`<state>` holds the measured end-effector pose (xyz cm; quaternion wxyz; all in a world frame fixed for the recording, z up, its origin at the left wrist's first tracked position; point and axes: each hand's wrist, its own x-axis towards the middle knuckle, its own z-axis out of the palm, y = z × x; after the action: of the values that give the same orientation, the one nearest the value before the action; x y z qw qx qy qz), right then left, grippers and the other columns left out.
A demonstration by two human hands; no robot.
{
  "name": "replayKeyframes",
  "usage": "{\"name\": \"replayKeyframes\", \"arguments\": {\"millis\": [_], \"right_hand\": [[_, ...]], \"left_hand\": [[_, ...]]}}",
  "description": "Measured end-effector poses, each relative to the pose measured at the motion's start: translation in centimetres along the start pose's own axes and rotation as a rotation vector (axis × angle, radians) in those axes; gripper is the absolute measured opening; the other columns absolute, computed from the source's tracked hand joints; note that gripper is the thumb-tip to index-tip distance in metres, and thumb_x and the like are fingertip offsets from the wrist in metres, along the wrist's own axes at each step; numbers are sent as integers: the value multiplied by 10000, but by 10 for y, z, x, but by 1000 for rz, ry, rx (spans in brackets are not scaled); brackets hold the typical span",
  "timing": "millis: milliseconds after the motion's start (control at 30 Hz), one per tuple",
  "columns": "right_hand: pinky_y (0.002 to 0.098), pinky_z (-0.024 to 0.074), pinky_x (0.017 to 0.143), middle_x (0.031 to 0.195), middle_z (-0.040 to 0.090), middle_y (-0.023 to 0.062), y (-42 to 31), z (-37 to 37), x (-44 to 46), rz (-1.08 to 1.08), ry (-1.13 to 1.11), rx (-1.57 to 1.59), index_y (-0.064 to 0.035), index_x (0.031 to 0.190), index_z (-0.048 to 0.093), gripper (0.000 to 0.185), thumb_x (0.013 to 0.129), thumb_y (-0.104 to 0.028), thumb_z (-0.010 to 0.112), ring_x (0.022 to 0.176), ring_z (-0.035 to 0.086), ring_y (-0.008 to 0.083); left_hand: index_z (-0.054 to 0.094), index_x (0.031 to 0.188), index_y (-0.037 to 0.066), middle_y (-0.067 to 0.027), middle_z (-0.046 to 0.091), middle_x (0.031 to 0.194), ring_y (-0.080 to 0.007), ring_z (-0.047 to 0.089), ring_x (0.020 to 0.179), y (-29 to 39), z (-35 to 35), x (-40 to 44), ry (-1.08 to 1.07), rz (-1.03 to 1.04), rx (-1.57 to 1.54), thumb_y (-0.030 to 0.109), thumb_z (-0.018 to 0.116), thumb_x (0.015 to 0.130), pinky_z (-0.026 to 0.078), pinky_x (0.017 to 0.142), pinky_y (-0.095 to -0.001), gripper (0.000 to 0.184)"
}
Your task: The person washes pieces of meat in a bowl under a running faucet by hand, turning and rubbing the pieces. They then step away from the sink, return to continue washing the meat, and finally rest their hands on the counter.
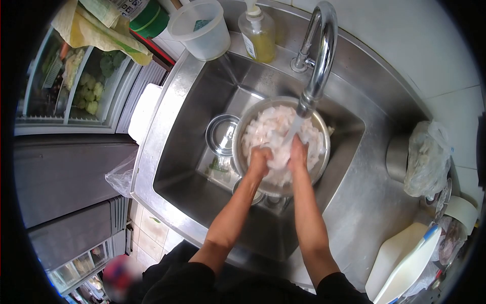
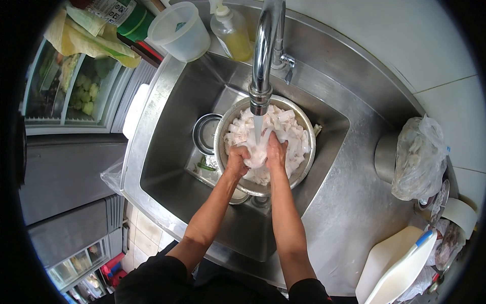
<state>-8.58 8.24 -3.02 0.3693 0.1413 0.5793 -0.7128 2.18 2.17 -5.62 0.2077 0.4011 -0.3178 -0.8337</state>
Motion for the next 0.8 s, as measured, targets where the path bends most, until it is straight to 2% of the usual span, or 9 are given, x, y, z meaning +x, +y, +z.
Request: {"name": "replayKeyframes", "arguments": {"millis": [67,167,267,300,367,433,567,667,800], "right_hand": [[355,496,840,1042,649,94,-4,-1,-2,37,12,75,-37,1113,636,306,947,-280,552,970,613,216],[356,500,839,1117,620,73,-22,1,-18,73,12,66,-57,1162,597,283,975,-257,523,1017,592,219],[363,500,844,1234,561,74,-21,-10,-28,46,29,114,-93,1267,527,314,987,-233,505,1083,558,224],[368,479,894,1304,504,99,-24,-10,-34,70,36,29,-113,1357,458,368,997,-191,462,1120,537,237],[355,457,930,1298,509,109,1,-23,-20,-59,123,-223,-104,1367,462,396,976,-166,482,1136,531,240],[333,410,987,1309,493,120,12,-29,-17,-189,132,-288,-70,1364,478,447,927,-136,547,1173,512,243],[327,441,934,1225,568,130,15,-24,-23,-188,14,-170,-5,1320,507,480,886,-163,638,1095,561,229],[318,469,877,1143,625,119,-4,-2,-40,-159,-48,-267,26,1261,543,471,868,-190,689,1007,599,207],[294,488,816,1072,660,97,4,-3,-24,-96,-66,-235,22,1200,568,485,854,-262,755,931,618,172]], "left_hand": [[600,992,-144,-39,547,601,-123,496,501,3,5,-1,-6,-54,-63,50,542,591,426,542,-213,449],[505,1187,-203,-49,550,614,-128,496,520,15,7,2,23,28,208,62,548,595,446,610,-212,650],[471,1266,-186,-48,572,634,-112,477,550,16,-1,8,31,33,247,88,550,627,357,520,-239,701],[481,1241,-189,-50,563,625,-123,485,546,19,3,7,55,27,250,83,549,621,392,579,-240,680],[502,1190,-196,-55,544,606,-145,500,538,26,13,0,106,13,259,71,546,611,461,697,-243,640],[556,1069,-154,-58,549,615,-151,511,550,16,1,11,43,36,304,72,544,615,478,650,-261,508],[590,870,-54,-65,573,668,-171,537,572,1,-4,14,30,23,238,83,537,621,492,520,-306,289],[594,954,-41,-69,597,749,-174,552,578,-1,-2,8,53,-65,199,107,549,641,452,432,-308,349],[571,1102,-46,-75,610,816,-171,562,590,23,27,-13,117,-39,242,163,577,699,455,448,-314,454]]}}
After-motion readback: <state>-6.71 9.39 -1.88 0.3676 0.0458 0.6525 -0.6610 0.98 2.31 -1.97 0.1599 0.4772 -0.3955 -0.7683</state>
